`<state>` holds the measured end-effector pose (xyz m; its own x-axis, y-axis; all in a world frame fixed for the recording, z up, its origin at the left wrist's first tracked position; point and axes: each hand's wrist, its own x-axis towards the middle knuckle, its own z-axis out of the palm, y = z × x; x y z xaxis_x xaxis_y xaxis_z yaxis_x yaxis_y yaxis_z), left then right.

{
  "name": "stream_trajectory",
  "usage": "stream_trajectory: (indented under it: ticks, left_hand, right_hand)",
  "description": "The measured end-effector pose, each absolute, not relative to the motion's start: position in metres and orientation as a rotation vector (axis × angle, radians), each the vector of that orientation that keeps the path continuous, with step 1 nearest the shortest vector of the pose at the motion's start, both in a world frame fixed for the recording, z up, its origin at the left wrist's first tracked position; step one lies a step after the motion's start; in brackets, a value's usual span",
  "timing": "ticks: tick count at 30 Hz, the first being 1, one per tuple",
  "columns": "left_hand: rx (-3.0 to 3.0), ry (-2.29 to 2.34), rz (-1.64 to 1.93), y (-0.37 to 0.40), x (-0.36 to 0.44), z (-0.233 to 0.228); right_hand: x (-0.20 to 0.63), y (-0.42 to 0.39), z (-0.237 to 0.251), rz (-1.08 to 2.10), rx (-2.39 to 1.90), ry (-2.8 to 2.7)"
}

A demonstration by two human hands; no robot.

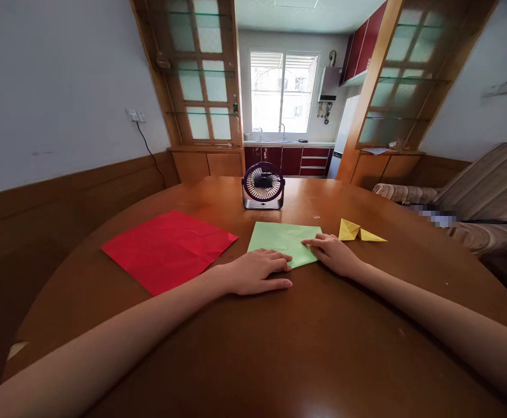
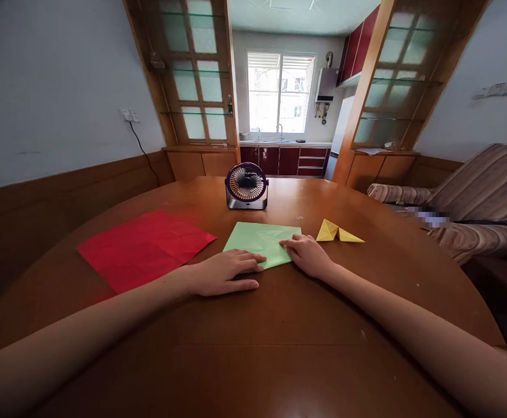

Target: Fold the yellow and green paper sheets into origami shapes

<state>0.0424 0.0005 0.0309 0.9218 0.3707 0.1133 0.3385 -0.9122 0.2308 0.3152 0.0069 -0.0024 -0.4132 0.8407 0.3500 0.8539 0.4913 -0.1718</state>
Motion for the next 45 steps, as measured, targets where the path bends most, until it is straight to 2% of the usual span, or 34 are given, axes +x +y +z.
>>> stream_trajectory:
  ticks: [10,31,45]
  left_hand:
    - [2.743,0.578,0.164,-0.005,0.042,0.025]
    - [2.866,0.515,0.126,-0.005,0.037,0.022]
    - [2.861,0.724,0.134,-0.002,0.0,0.049]
  right_hand:
    - [0.312,0.004,0.0,-0.112,-1.478,-2.38]
    - [0.314,0.005,-0.001,-0.132,-1.451,-2.384]
    - [0.315,0.004,-0.001,-0.113,-1.418,-2.365]
